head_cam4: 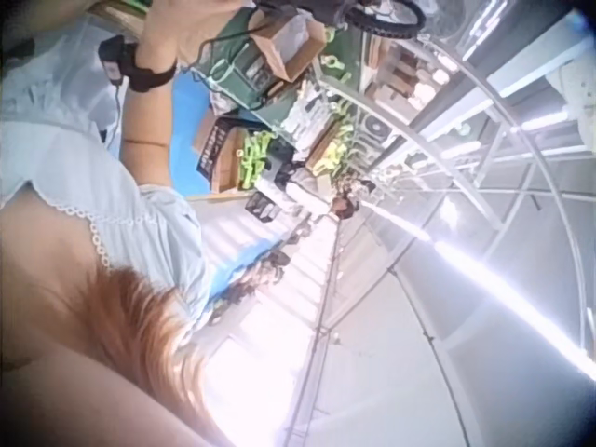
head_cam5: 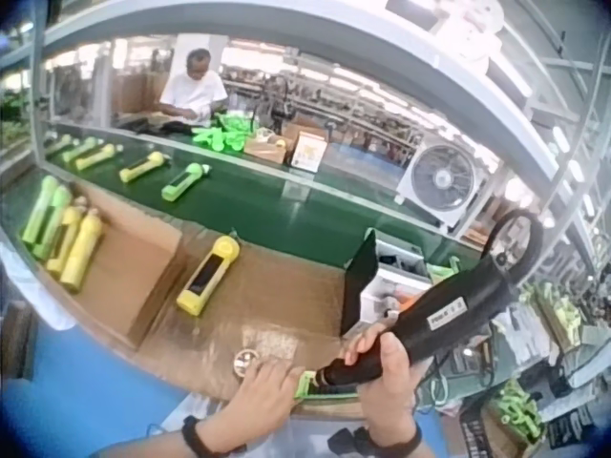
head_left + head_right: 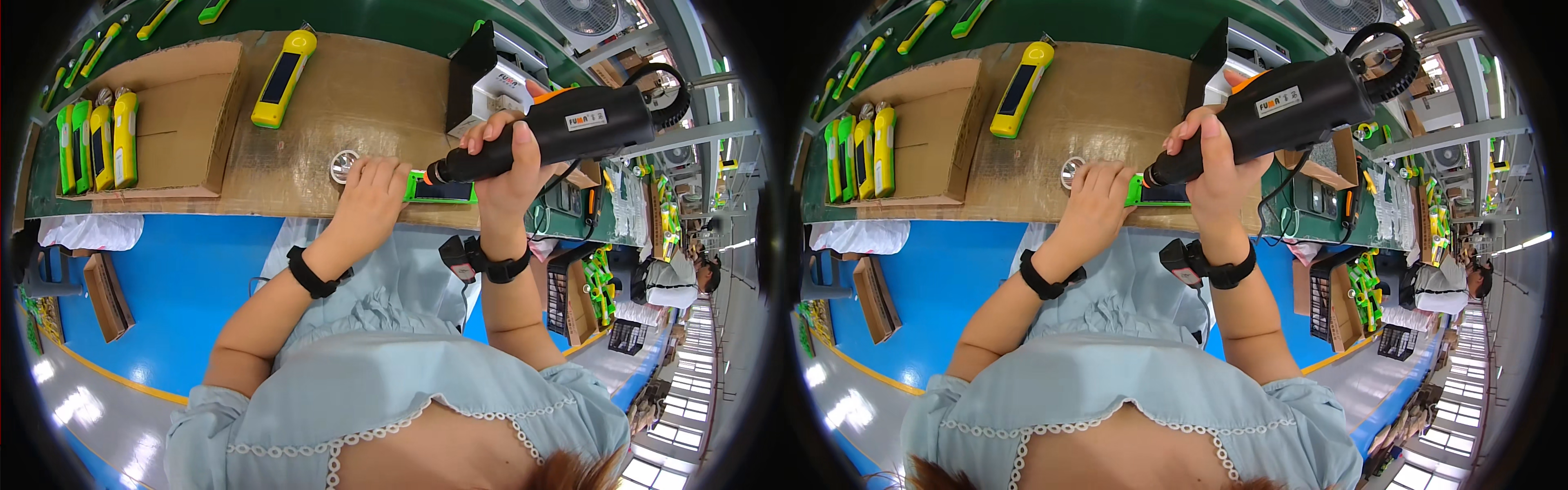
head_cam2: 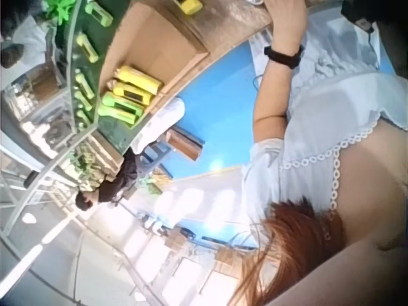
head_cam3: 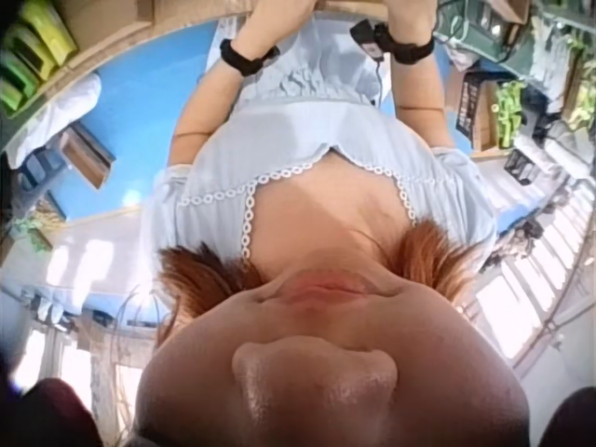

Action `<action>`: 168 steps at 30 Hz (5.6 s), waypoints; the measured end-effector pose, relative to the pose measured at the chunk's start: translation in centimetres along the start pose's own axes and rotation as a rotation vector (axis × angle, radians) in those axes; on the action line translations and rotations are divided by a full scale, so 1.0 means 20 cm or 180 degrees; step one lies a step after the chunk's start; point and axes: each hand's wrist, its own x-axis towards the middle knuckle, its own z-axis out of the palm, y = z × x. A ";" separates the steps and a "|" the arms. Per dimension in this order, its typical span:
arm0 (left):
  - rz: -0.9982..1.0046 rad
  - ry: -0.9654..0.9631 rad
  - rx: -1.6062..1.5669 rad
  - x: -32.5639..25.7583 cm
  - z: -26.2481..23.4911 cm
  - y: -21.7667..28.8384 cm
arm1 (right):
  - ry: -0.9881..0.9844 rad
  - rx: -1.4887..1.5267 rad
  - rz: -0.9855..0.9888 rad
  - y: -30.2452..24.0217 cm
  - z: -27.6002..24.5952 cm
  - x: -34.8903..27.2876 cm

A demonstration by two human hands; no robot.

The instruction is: Using an electric screwdriver and a screw feeder to assemble components of solar-powered flashlights on an assembly line.

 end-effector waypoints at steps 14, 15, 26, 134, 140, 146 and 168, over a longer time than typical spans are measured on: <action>0.0085 0.0087 0.0395 -0.05 0.03 0.01 | 0.0013 -0.0095 0.0058 0.02 -0.01 0.00; 0.0126 0.0075 0.0401 -0.05 0.03 0.01 | 0.0040 -0.0092 0.0025 0.03 -0.02 0.00; -0.0020 -0.0178 -0.0150 0.09 -0.02 -0.05 | -0.0264 -0.0852 0.0345 0.14 0.03 0.06; 0.0165 -0.0494 -0.0017 0.16 0.03 -0.01 | 0.1023 -0.1708 -0.1109 -0.06 -0.44 0.49; 0.0185 -0.0465 -0.0004 0.15 0.03 -0.01 | 0.0823 -0.1743 -0.0724 -0.08 -0.43 0.54; 0.0090 -0.0539 -0.0073 0.16 0.04 -0.02 | 0.0624 -0.0957 -0.0201 -0.09 -0.29 0.25; -0.0039 -0.0615 -0.0269 0.18 0.05 -0.05 | 0.0101 -0.0825 -0.0019 0.01 -0.03 -0.04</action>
